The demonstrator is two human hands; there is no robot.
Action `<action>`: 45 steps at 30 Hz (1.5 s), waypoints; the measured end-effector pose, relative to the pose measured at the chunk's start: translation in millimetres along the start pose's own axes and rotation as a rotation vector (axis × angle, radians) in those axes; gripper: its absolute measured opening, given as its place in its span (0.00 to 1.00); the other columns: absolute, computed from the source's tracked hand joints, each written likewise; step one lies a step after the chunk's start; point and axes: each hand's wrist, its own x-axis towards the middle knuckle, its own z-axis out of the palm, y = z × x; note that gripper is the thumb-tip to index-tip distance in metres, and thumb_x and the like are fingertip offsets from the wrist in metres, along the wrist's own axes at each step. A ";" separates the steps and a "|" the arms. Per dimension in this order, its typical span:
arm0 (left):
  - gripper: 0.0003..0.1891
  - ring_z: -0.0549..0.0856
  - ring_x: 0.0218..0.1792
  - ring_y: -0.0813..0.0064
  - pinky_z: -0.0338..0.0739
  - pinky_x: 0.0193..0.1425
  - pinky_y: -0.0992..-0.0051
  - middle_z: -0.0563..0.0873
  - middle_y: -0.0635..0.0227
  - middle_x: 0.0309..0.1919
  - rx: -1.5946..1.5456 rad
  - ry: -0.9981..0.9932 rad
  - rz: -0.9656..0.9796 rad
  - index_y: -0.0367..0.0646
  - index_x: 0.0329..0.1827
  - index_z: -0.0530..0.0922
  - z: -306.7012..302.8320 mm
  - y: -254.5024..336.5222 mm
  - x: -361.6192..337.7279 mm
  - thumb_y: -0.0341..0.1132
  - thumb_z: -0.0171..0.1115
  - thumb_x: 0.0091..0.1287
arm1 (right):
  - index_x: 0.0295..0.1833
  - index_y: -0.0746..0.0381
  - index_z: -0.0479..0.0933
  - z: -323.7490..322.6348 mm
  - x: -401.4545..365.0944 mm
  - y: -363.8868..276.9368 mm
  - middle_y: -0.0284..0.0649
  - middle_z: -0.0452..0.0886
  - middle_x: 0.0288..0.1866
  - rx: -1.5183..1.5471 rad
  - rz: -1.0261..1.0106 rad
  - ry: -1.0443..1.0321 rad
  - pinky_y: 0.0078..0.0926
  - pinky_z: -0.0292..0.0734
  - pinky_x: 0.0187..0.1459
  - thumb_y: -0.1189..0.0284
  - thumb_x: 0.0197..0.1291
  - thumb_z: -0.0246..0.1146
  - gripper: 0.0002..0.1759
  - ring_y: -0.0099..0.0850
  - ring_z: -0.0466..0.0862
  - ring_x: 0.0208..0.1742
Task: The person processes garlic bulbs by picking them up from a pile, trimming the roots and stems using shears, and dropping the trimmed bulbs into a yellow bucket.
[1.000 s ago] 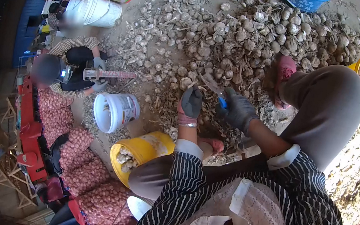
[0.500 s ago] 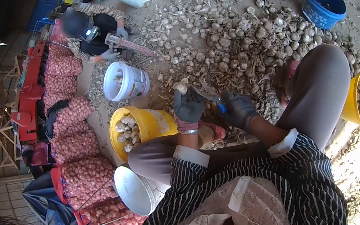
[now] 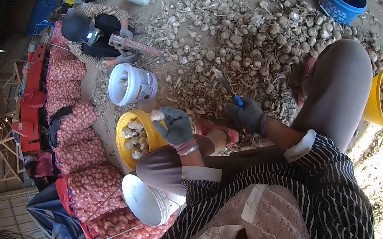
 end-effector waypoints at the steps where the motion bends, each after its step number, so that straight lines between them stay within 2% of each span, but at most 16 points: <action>1: 0.21 0.82 0.52 0.67 0.77 0.57 0.68 0.84 0.61 0.51 -0.162 0.014 0.108 0.37 0.54 0.77 22.3 14.1 -1.0 0.42 0.65 0.63 | 0.37 0.60 0.76 -4.1 -2.3 -7.9 0.32 0.78 0.27 0.006 0.013 0.012 0.29 0.76 0.30 0.57 0.63 0.61 0.16 0.29 0.80 0.28; 3: 0.22 0.82 0.52 0.66 0.78 0.57 0.66 0.84 0.60 0.50 -0.078 0.065 0.146 0.36 0.54 0.77 36.8 24.5 5.4 0.42 0.66 0.63 | 0.42 0.58 0.76 -11.3 0.2 -22.1 0.36 0.79 0.30 0.638 0.457 0.029 0.36 0.80 0.35 0.62 0.59 0.66 0.13 0.34 0.82 0.35; 6: 0.22 0.82 0.52 0.66 0.79 0.56 0.67 0.84 0.60 0.49 0.162 0.311 0.059 0.37 0.52 0.77 3.3 4.6 24.1 0.45 0.66 0.62 | 0.42 0.57 0.75 -16.1 22.9 6.7 0.37 0.78 0.28 1.102 0.618 0.059 0.38 0.80 0.32 0.59 0.57 0.68 0.16 0.35 0.81 0.31; 9: 0.19 0.83 0.48 0.68 0.80 0.51 0.72 0.85 0.62 0.45 0.587 0.657 -0.357 0.39 0.46 0.79 -41.2 -50.8 41.3 0.46 0.65 0.62 | 0.38 0.57 0.75 -7.5 21.8 -9.3 0.34 0.75 0.26 1.060 0.684 0.283 0.34 0.79 0.32 0.59 0.62 0.62 0.13 0.32 0.78 0.26; 14: 0.20 0.84 0.41 0.68 0.80 0.41 0.73 0.85 0.63 0.45 1.192 0.761 -0.739 0.43 0.54 0.78 -125.9 -143.3 97.2 0.47 0.62 0.65 | 0.38 0.59 0.75 -16.0 24.3 -6.0 0.36 0.78 0.28 0.996 0.544 0.227 0.35 0.80 0.34 0.59 0.62 0.63 0.14 0.33 0.80 0.29; 18: 0.28 0.83 0.50 0.64 0.81 0.50 0.66 0.81 0.61 0.54 1.699 0.536 -0.828 0.45 0.63 0.72 -167.7 -198.1 138.4 0.50 0.62 0.64 | 0.42 0.59 0.77 -23.4 35.4 10.6 0.36 0.79 0.29 0.692 0.327 0.195 0.26 0.76 0.35 0.60 0.66 0.59 0.12 0.26 0.78 0.30; 21: 0.32 0.76 0.60 0.59 0.77 0.60 0.58 0.72 0.58 0.65 2.234 0.455 -0.838 0.45 0.68 0.66 -150.5 -233.6 156.2 0.50 0.61 0.64 | 0.42 0.58 0.77 -26.4 37.4 2.2 0.33 0.79 0.31 0.826 0.490 0.326 0.22 0.73 0.35 0.62 0.64 0.61 0.11 0.23 0.76 0.32; 23: 0.34 0.68 0.68 0.55 0.72 0.65 0.52 0.61 0.56 0.72 2.417 0.454 -1.132 0.46 0.71 0.60 -134.7 -245.2 168.9 0.50 0.60 0.65 | 0.42 0.58 0.77 -24.7 37.3 -1.3 0.32 0.78 0.31 0.857 0.520 0.335 0.23 0.72 0.34 0.62 0.64 0.62 0.11 0.23 0.76 0.31; 28: 0.33 0.79 0.58 0.58 0.76 0.60 0.58 0.76 0.55 0.62 2.583 0.316 -1.061 0.43 0.71 0.60 -150.2 -233.5 166.4 0.45 0.60 0.67 | 0.44 0.58 0.76 -35.2 39.1 -18.0 0.29 0.78 0.32 0.726 0.461 0.292 0.23 0.72 0.34 0.62 0.63 0.64 0.12 0.21 0.76 0.31; 29: 0.33 0.79 0.58 0.58 0.76 0.60 0.58 0.76 0.55 0.62 2.590 0.319 -1.074 0.43 0.71 0.60 -175.7 -219.9 164.6 0.45 0.60 0.67 | 0.44 0.58 0.75 -39.7 41.8 -23.0 0.29 0.78 0.32 0.724 0.351 0.288 0.22 0.72 0.34 0.62 0.63 0.64 0.12 0.21 0.76 0.31; 31: 0.20 0.86 0.37 0.66 0.81 0.30 0.68 0.86 0.61 0.43 2.008 0.314 -0.841 0.42 0.56 0.75 -259.4 -184.7 168.4 0.43 0.63 0.66 | 0.44 0.59 0.75 -44.3 47.1 -24.6 0.29 0.78 0.32 0.713 0.235 0.268 0.22 0.73 0.34 0.62 0.63 0.64 0.13 0.20 0.76 0.31; 32: 0.10 0.80 0.20 0.76 0.72 0.20 0.75 0.84 0.71 0.23 1.648 0.506 -0.696 0.45 0.40 0.77 -201.2 -190.7 143.8 0.41 0.63 0.65 | 0.45 0.59 0.74 -45.0 48.8 -23.5 0.29 0.77 0.32 0.635 0.177 0.293 0.21 0.72 0.33 0.62 0.64 0.64 0.13 0.20 0.76 0.31; 35: 0.09 0.78 0.19 0.79 0.70 0.20 0.79 0.80 0.73 0.20 1.158 0.616 -0.489 0.47 0.38 0.76 -131.7 -181.4 114.3 0.41 0.63 0.66 | 0.48 0.61 0.70 -42.9 50.5 -6.0 0.32 0.75 0.28 0.406 0.018 0.326 0.22 0.78 0.23 0.61 0.67 0.59 0.15 0.23 0.78 0.24; 37: 0.10 0.78 0.21 0.80 0.71 0.21 0.79 0.78 0.75 0.21 1.106 0.518 -0.446 0.47 0.36 0.75 -131.1 -164.7 102.0 0.43 0.63 0.66 | 0.47 0.59 0.70 -43.3 46.3 -10.3 0.32 0.74 0.28 0.337 0.173 0.183 0.21 0.75 0.21 0.59 0.65 0.60 0.16 0.21 0.78 0.24; 41: 0.14 0.76 0.25 0.82 0.70 0.24 0.81 0.77 0.77 0.25 0.916 0.614 -0.361 0.48 0.39 0.75 -95.0 -152.4 79.5 0.50 0.60 0.67 | 0.49 0.63 0.70 -40.7 31.2 -27.1 0.43 0.80 0.33 -0.514 0.109 0.118 0.33 0.75 0.40 0.57 0.60 0.63 0.22 0.33 0.81 0.34; 45: 0.13 0.77 0.26 0.81 0.71 0.26 0.79 0.78 0.75 0.27 0.870 0.463 -0.508 0.47 0.40 0.75 -54.0 -139.7 50.8 0.47 0.61 0.67 | 0.49 0.64 0.70 -39.5 26.9 -30.1 0.53 0.81 0.38 -0.654 0.048 0.039 0.42 0.74 0.45 0.56 0.57 0.63 0.24 0.46 0.83 0.41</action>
